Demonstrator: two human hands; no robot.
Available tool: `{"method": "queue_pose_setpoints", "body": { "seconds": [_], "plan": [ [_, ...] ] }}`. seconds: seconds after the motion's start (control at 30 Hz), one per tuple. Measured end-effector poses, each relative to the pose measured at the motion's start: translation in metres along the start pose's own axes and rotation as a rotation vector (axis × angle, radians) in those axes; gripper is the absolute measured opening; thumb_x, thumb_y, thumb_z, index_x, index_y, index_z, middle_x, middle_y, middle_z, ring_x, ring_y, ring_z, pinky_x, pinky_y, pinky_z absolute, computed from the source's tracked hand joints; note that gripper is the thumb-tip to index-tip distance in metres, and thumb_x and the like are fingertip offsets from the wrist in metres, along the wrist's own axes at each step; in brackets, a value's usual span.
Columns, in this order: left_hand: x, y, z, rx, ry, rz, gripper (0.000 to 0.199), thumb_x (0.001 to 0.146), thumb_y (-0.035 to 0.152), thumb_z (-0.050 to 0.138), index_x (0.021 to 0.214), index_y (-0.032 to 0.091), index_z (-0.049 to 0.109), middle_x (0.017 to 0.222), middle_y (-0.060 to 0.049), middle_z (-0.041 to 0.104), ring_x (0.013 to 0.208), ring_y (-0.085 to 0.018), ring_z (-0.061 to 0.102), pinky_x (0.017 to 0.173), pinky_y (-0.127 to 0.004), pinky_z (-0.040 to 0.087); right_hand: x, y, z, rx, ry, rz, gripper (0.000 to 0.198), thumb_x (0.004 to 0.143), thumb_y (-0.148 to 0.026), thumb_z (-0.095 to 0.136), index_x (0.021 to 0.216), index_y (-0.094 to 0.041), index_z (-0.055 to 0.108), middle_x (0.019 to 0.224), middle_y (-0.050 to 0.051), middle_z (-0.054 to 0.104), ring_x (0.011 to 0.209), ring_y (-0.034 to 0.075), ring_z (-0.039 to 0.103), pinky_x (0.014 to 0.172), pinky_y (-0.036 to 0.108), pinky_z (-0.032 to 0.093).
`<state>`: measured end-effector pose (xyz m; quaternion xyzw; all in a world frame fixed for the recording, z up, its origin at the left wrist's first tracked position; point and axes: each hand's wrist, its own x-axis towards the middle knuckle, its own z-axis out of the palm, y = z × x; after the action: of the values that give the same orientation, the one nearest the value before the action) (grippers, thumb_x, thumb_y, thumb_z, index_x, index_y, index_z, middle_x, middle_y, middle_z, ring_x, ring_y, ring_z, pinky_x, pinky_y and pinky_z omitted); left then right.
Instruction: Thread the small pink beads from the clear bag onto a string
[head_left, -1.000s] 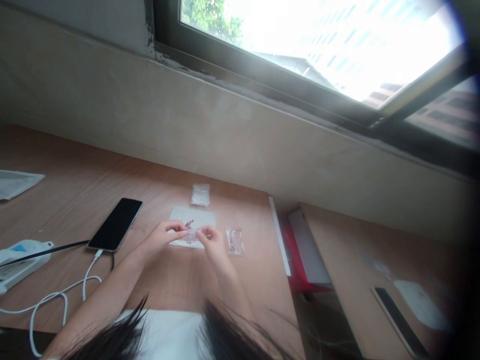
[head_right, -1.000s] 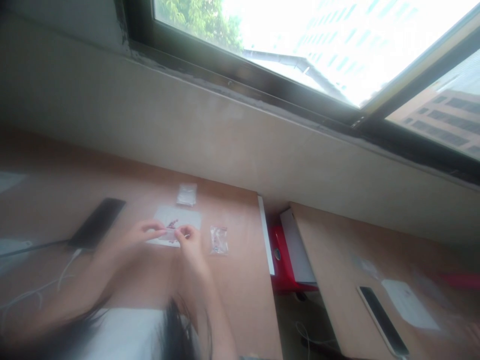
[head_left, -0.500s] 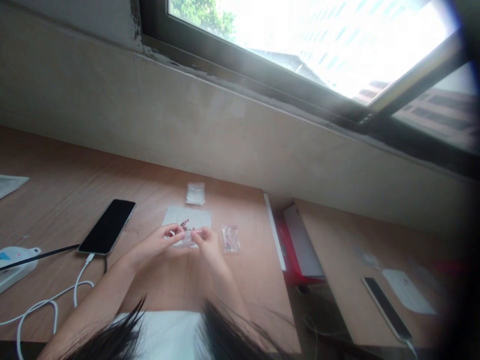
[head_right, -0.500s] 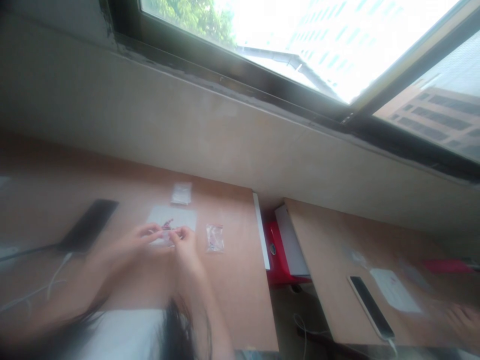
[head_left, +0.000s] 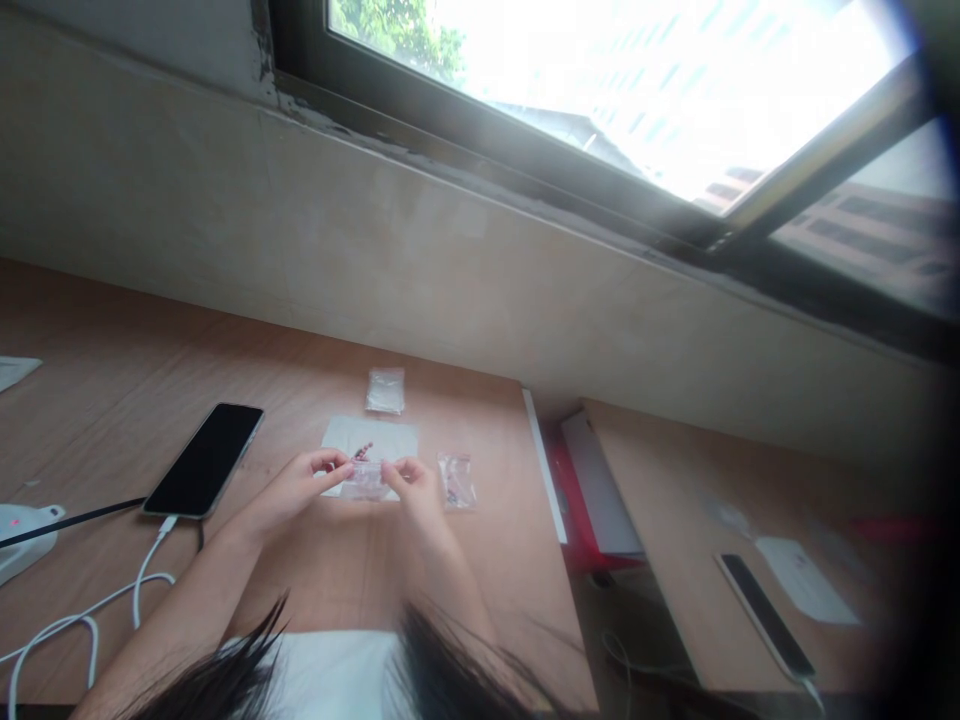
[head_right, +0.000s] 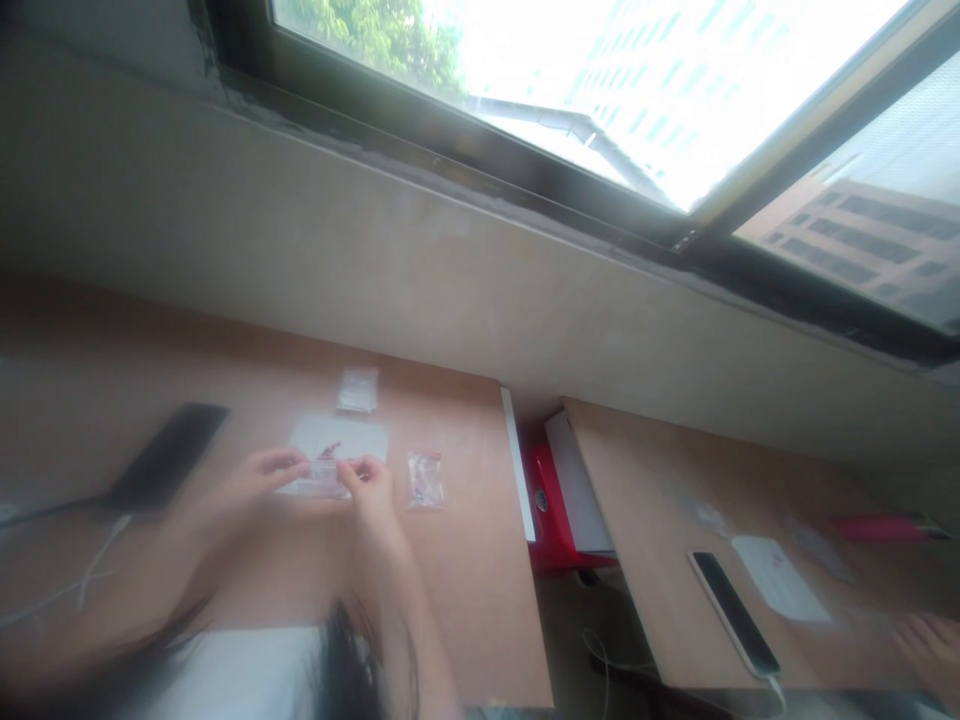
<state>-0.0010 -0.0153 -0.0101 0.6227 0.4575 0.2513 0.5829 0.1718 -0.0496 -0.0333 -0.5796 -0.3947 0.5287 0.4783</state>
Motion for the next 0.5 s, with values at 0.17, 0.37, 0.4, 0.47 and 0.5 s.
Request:
{"method": "queue_pose_setpoints", "body": {
  "seconds": [0.17,0.37,0.4,0.47,0.5],
  "plan": [
    [0.003,0.002,0.003,-0.014,0.07,-0.032,0.031,0.073,0.043,0.05,0.08,0.014,0.058,0.082,-0.003,0.06,0.078,-0.016,0.052,0.068,-0.021,0.037,-0.007,0.01,-0.002,0.201,-0.173,0.099,0.029,0.063,-0.038,0.063,0.071,-0.012,0.051,0.074,0.004,0.058,0.065,0.015,0.054,0.061,0.027,0.045],
    [0.01,-0.036,-0.006,0.084,0.179,-0.048,0.034,0.077,0.046,0.041,0.084,0.015,0.054,0.086,-0.002,0.057,0.077,-0.015,0.052,0.065,-0.02,0.038,-0.005,0.029,-0.055,0.2,0.306,0.206,0.041,0.051,-0.042,0.066,0.072,-0.014,0.046,0.053,-0.002,0.049,0.041,0.01,0.043,0.04,0.026,0.043],
    [0.011,-0.045,-0.008,0.121,0.193,-0.053,0.035,0.077,0.047,0.039,0.08,0.015,0.054,0.083,-0.002,0.057,0.076,-0.015,0.052,0.063,-0.02,0.038,-0.003,0.031,-0.067,0.154,0.385,0.186,0.039,0.051,-0.041,0.065,0.072,-0.014,0.047,0.053,-0.002,0.05,0.043,0.01,0.045,0.04,0.024,0.043],
    [0.012,-0.062,-0.012,0.197,0.214,-0.097,0.037,0.076,0.047,0.039,0.079,0.014,0.055,0.08,-0.003,0.059,0.074,-0.016,0.053,0.062,-0.021,0.039,0.0,0.036,-0.089,0.033,0.521,0.16,0.033,0.055,-0.039,0.061,0.072,-0.014,0.049,0.056,0.0,0.052,0.045,0.012,0.047,0.039,0.023,0.041],
    [0.012,-0.068,-0.012,0.231,0.202,-0.102,0.038,0.076,0.047,0.038,0.08,0.013,0.056,0.081,-0.003,0.059,0.075,-0.017,0.053,0.063,-0.022,0.039,0.002,0.039,-0.097,-0.054,0.556,0.152,0.03,0.057,-0.038,0.058,0.072,-0.013,0.05,0.058,0.002,0.053,0.047,0.013,0.049,0.039,0.022,0.041]
  ]
}}
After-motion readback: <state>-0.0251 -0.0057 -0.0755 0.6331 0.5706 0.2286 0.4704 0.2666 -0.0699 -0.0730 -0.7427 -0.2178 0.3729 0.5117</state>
